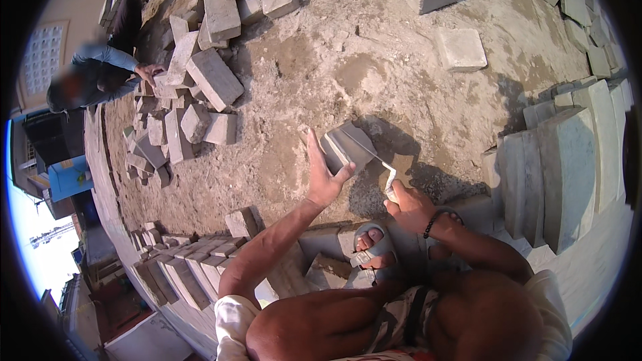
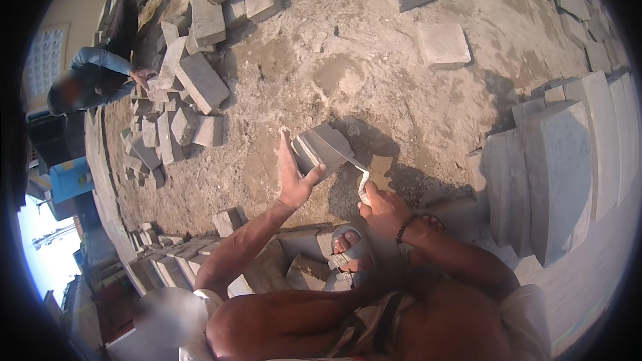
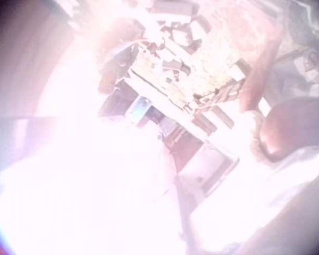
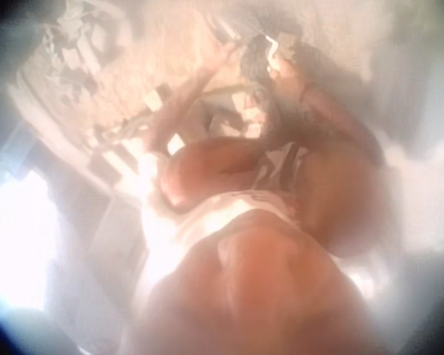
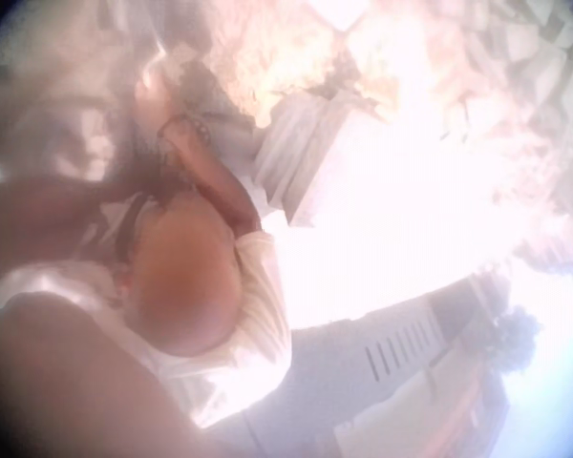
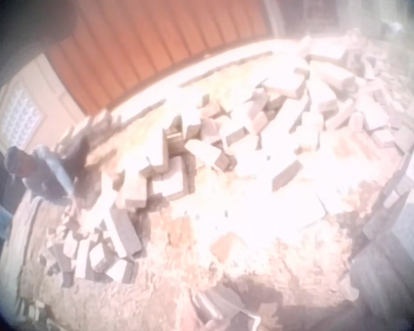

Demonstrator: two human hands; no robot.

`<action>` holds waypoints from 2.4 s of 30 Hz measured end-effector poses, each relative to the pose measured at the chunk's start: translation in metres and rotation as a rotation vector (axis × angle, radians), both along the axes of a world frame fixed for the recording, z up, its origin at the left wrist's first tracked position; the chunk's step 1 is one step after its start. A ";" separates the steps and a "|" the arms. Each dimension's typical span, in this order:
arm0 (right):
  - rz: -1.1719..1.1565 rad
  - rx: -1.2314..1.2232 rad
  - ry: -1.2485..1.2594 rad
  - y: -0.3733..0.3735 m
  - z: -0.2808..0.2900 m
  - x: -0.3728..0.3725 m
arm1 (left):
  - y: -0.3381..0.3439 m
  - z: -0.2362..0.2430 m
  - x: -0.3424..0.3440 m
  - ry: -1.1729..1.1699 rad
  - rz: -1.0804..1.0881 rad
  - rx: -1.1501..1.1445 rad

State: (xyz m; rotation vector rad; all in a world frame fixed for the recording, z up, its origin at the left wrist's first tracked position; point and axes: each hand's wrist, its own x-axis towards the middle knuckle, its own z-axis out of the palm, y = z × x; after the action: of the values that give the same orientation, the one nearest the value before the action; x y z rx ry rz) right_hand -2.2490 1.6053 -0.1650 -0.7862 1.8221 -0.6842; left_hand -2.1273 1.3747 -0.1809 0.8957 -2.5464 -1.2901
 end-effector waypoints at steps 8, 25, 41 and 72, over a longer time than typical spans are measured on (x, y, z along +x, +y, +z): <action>-0.140 -0.161 0.018 0.011 0.033 -0.020 | -0.009 0.011 -0.005 0.048 0.157 0.515; 0.046 -0.100 0.184 0.040 0.051 -0.027 | -0.025 0.008 -0.004 -0.002 0.186 0.604; 0.195 0.023 0.394 0.052 0.089 -0.058 | -0.021 0.010 -0.010 -0.009 0.204 0.562; 0.204 0.147 0.314 0.093 0.085 -0.063 | -0.012 0.038 -0.037 -0.297 0.215 0.321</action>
State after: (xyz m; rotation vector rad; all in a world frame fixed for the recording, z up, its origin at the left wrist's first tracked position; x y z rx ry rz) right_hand -2.3117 1.6980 -0.0798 -1.0074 2.0100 -0.3022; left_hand -2.1641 1.3624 -0.1425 1.4814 -2.3904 -1.6282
